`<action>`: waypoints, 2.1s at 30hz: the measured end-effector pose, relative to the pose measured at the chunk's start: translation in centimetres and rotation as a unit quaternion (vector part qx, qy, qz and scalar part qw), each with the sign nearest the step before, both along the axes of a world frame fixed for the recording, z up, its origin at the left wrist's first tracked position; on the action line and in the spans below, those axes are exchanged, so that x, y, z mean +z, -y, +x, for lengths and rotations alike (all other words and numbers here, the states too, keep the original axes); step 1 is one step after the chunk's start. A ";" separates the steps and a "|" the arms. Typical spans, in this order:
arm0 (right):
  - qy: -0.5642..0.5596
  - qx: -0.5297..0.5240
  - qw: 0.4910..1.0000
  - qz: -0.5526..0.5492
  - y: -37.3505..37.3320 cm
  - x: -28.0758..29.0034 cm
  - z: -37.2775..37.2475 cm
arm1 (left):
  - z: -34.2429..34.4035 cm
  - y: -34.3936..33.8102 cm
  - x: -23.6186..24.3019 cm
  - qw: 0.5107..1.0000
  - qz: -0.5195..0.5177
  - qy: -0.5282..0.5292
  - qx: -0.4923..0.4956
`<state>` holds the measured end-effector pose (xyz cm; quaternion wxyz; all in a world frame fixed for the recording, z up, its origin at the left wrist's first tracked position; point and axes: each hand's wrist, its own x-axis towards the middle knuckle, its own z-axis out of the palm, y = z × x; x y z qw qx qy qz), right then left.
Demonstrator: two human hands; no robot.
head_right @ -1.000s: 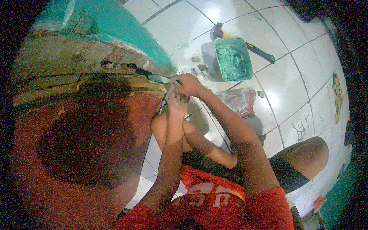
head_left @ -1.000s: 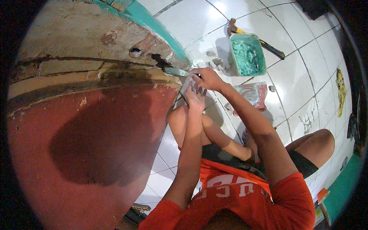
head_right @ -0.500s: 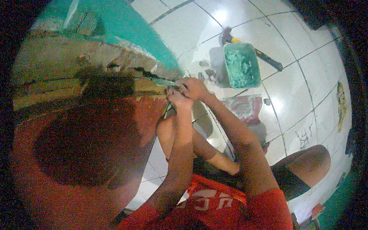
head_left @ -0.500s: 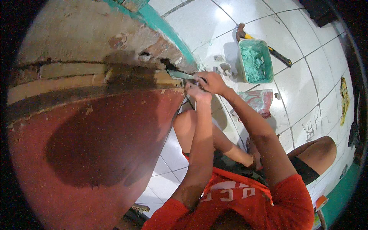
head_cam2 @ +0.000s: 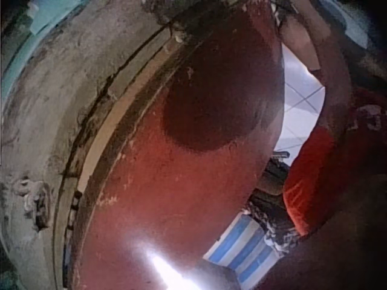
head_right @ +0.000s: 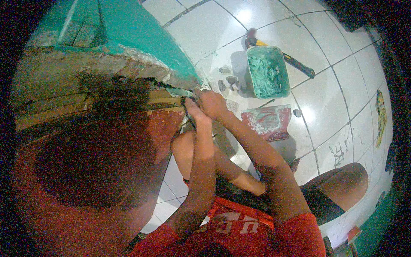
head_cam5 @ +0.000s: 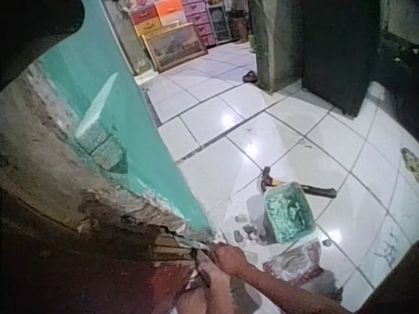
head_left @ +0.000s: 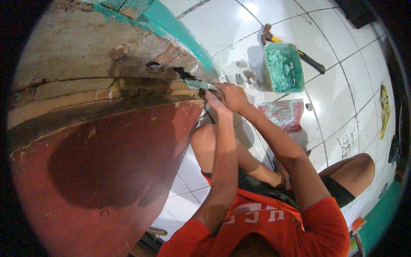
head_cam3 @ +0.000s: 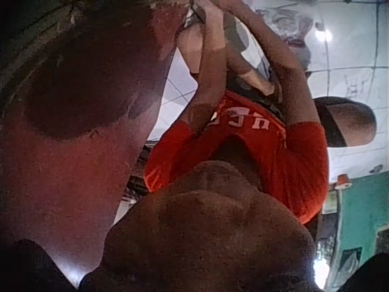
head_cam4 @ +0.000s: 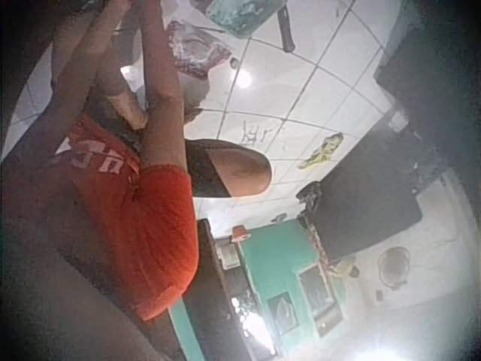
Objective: The person applies a green filler material to a damaged section of a wooden door frame and adjacent wall using a small putty knife, then smooths the filler by hand and with a cloth.
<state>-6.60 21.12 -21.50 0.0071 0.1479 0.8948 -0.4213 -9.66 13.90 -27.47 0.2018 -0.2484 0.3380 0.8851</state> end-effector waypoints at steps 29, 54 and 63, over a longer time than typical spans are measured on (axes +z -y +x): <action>-0.005 0.022 0.992 0.124 0.1 3.2 1.8 | 0.2 0.1 1.6 0.999 -0.040 -0.008 0.032; 0.034 0.022 0.989 0.140 0.4 1.4 0.3 | -0.8 1.6 -1.6 0.996 -0.006 -0.083 0.023; 0.019 0.010 0.990 0.138 -0.4 1.0 1.2 | 4.1 -0.6 4.7 0.934 -0.310 -0.142 -0.104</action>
